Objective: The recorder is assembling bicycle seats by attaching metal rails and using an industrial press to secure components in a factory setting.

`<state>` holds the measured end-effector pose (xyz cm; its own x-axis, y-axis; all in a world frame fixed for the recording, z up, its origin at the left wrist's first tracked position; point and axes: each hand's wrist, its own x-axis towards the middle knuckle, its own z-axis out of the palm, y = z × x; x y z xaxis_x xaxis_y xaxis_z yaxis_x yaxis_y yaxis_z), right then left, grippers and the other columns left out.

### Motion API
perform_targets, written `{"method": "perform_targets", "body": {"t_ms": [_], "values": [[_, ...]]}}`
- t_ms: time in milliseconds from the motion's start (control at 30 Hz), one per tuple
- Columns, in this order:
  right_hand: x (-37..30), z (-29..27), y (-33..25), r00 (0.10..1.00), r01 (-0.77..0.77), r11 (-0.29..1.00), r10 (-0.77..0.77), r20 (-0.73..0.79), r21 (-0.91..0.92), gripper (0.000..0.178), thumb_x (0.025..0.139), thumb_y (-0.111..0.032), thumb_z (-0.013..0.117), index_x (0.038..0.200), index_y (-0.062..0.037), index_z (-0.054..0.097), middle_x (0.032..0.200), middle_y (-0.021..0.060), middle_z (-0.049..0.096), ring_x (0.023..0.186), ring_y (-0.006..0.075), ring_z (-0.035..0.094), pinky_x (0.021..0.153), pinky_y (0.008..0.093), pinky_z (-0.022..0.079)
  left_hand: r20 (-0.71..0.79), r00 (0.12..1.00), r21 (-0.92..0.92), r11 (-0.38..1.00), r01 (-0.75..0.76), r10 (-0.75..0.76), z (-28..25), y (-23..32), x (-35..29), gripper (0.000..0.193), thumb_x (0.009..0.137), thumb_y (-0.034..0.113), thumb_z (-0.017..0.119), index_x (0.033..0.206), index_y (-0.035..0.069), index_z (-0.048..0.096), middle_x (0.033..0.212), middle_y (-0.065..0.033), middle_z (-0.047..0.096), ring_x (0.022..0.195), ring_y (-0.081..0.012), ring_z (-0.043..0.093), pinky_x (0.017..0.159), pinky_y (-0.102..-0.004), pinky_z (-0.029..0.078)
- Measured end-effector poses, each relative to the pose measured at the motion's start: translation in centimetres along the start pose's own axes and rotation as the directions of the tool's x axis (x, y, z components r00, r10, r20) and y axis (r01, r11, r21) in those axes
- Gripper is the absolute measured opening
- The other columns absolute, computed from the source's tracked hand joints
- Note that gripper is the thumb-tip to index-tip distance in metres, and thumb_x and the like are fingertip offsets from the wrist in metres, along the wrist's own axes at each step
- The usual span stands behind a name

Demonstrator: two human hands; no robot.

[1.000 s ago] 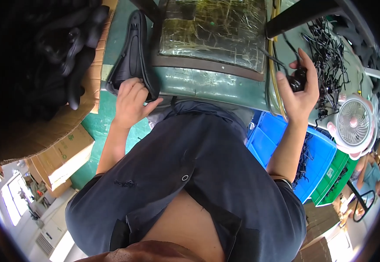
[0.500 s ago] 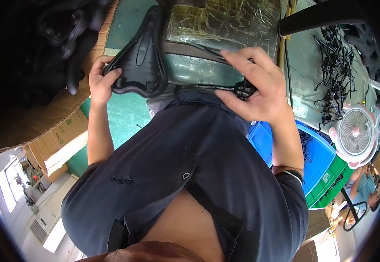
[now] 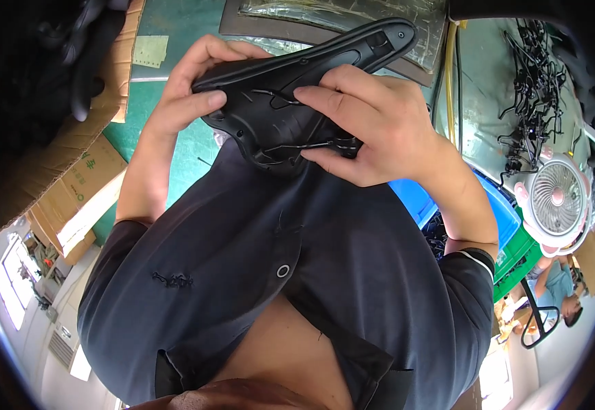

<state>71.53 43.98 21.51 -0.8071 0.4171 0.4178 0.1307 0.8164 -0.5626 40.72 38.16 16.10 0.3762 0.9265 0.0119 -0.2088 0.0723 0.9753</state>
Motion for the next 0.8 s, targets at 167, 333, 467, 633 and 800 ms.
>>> {"method": "perform_targets", "body": {"t_ms": [167, 333, 467, 633, 800], "values": [[0.3, 0.5, 0.1, 0.997, 0.038, 0.999, -0.039, 0.069, 0.012, 0.063, 0.066, -0.026, 0.092, 0.121, 0.0005, 0.074, 0.102, 0.0126, 0.068, 0.072, 0.0269, 0.069, 0.059, 0.0349, 0.056, 0.058, 0.998, -0.061, 0.997, 0.035, -0.032, -0.1, -0.8, 0.4, 0.041, 0.103, 0.034, 0.067, 0.128, 0.002, 0.059, 0.145, -0.0229, 0.062, 0.135, -0.0313, 0.061, 0.116, -0.0443, 0.045], [1.8, 1.1, 0.3, 0.982, 0.162, 0.986, -0.166, 0.095, 0.045, 0.062, 0.065, -0.026, 0.090, 0.119, -0.0010, 0.074, 0.103, 0.0099, 0.067, 0.069, 0.0252, 0.068, 0.058, 0.0348, 0.057, 0.125, 0.992, 0.150, 0.989, -0.002, -0.017, 0.2, -0.3, 0.9, 0.048, 0.106, 0.030, 0.062, 0.140, -0.005, 0.065, 0.142, -0.0219, 0.066, 0.136, -0.0329, 0.062, 0.117, -0.0446, 0.046], [2.5, 1.2, 0.7, 0.966, 0.206, 0.977, -0.213, 0.145, 0.062, 0.060, 0.065, -0.028, 0.088, 0.118, -0.0030, 0.074, 0.103, 0.0084, 0.066, 0.069, 0.0235, 0.067, 0.058, 0.0350, 0.057, 0.097, 0.995, 0.088, 0.996, -0.032, 0.024, 0.5, -0.4, 1.3, 0.034, 0.104, 0.010, 0.066, 0.136, -0.001, 0.070, 0.138, -0.0134, 0.071, 0.131, -0.0247, 0.064, 0.114, -0.0376, 0.049], [3.8, 0.3, 0.5, 0.936, 0.256, 0.967, -0.250, 0.247, 0.008, 0.061, 0.067, -0.030, 0.088, 0.120, -0.0039, 0.073, 0.108, 0.0074, 0.066, 0.069, 0.0228, 0.067, 0.058, 0.0359, 0.056, 0.113, 0.992, 0.166, 0.983, -0.080, 0.062, 1.0, 1.2, 2.3, 0.031, 0.101, 0.004, 0.067, 0.131, -0.004, 0.073, 0.133, -0.0159, 0.073, 0.127, -0.0262, 0.067, 0.111, -0.0383, 0.050], [4.5, -1.9, 2.9, 0.962, 0.271, 0.962, -0.271, 0.041, 0.017, 0.064, 0.064, -0.028, 0.091, 0.120, -0.0069, 0.070, 0.119, 0.0082, 0.064, 0.096, 0.0288, 0.068, 0.076, 0.0416, 0.057, -0.052, 0.993, 0.232, 0.969, -0.090, 0.104, 0.9, 1.2, 3.5, 0.031, 0.101, 0.005, 0.065, 0.129, -0.007, 0.073, 0.133, -0.0182, 0.073, 0.125, -0.0259, 0.068, 0.109, -0.0369, 0.051]]}}
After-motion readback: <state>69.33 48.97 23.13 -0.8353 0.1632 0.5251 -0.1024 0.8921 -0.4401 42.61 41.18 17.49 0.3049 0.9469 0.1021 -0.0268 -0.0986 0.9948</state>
